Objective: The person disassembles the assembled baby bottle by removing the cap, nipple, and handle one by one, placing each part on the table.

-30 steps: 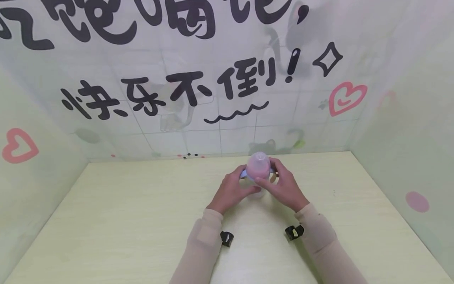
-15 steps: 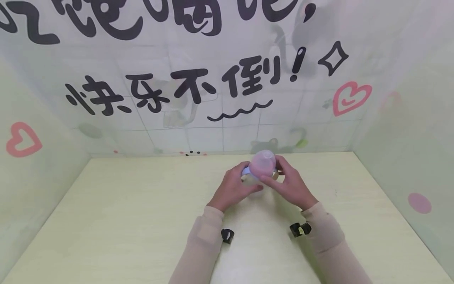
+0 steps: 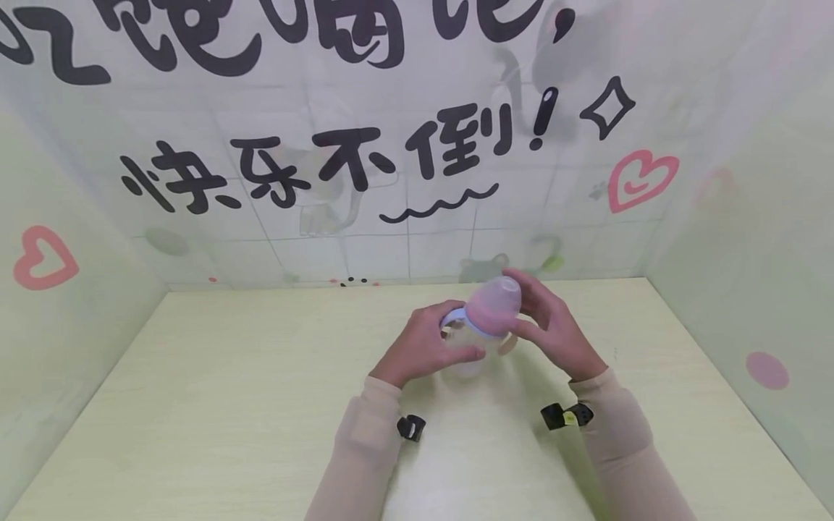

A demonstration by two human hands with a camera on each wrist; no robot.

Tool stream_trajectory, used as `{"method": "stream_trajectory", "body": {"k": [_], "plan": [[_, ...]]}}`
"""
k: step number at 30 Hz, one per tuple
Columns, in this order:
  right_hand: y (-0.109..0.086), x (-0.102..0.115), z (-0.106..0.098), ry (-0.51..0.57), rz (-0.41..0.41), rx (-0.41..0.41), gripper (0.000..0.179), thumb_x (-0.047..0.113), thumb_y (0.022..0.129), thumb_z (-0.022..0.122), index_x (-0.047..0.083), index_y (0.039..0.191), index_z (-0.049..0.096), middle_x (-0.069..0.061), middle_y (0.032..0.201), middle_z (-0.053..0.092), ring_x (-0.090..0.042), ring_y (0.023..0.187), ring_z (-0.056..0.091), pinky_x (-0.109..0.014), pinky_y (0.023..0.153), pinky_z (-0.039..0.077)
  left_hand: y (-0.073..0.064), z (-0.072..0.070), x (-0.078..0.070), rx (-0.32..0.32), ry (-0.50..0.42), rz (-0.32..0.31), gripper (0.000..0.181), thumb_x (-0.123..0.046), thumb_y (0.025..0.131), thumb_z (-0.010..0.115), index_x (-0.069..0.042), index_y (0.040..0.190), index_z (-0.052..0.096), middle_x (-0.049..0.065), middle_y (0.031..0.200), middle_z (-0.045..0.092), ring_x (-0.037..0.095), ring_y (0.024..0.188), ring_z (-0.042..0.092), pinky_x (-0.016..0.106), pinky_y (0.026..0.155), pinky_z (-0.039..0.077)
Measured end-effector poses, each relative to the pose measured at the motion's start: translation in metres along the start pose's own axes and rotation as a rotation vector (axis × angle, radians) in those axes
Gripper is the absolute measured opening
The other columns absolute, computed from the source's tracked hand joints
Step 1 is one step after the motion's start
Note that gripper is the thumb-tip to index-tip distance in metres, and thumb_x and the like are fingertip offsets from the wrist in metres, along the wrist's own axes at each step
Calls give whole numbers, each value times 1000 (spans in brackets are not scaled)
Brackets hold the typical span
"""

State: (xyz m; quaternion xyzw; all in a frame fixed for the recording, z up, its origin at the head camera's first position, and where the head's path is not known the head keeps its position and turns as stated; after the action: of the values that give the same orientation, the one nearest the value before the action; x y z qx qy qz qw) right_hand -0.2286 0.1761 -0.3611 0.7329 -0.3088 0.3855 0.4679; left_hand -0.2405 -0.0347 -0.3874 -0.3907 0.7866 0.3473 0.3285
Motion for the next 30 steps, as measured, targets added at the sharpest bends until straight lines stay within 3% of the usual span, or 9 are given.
{"method": "stream_trajectory", "body": {"k": [6,12,18,30], "plan": [[-2,3,-1,139,-8,54,61,-9,90,59,-1,147,40,-8,134,57,-22,117,59,-28,100,47,-2,-4,-5,74,-56,23,57,-34,73,87,-15,123,67,-10,106,69,18,98,65,35,85,54],[-2,8,-1,145,-18,88,63,-9,87,65,-1,145,43,-14,136,56,-26,120,57,-32,105,43,-3,-6,-6,126,-121,16,52,-31,73,87,-16,119,68,-6,103,70,9,93,64,40,82,57],[-1,7,0,149,1,85,61,-8,87,66,-7,143,42,-13,134,57,-26,118,58,-31,102,46,-4,-7,-6,117,-103,11,51,-31,73,88,-17,118,69,-6,101,71,10,90,64,36,80,56],[0,6,0,79,20,46,59,-7,86,70,-2,141,48,-10,127,61,-23,114,60,-29,100,47,-4,-7,-6,93,-79,3,53,-33,71,89,-15,118,69,-9,100,71,12,89,65,37,80,56]]}}
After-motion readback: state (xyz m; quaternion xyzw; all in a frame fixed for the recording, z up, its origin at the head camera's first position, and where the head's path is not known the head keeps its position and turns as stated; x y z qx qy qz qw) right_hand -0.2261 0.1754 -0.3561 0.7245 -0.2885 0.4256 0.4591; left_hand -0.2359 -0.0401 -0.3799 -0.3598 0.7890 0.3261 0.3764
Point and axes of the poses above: each hand's wrist, its own y-axis towards the middle knuckle, its own z-axis out of the palm, x = y × z, the point moved 3 cm from there along y, towards the middle knuckle
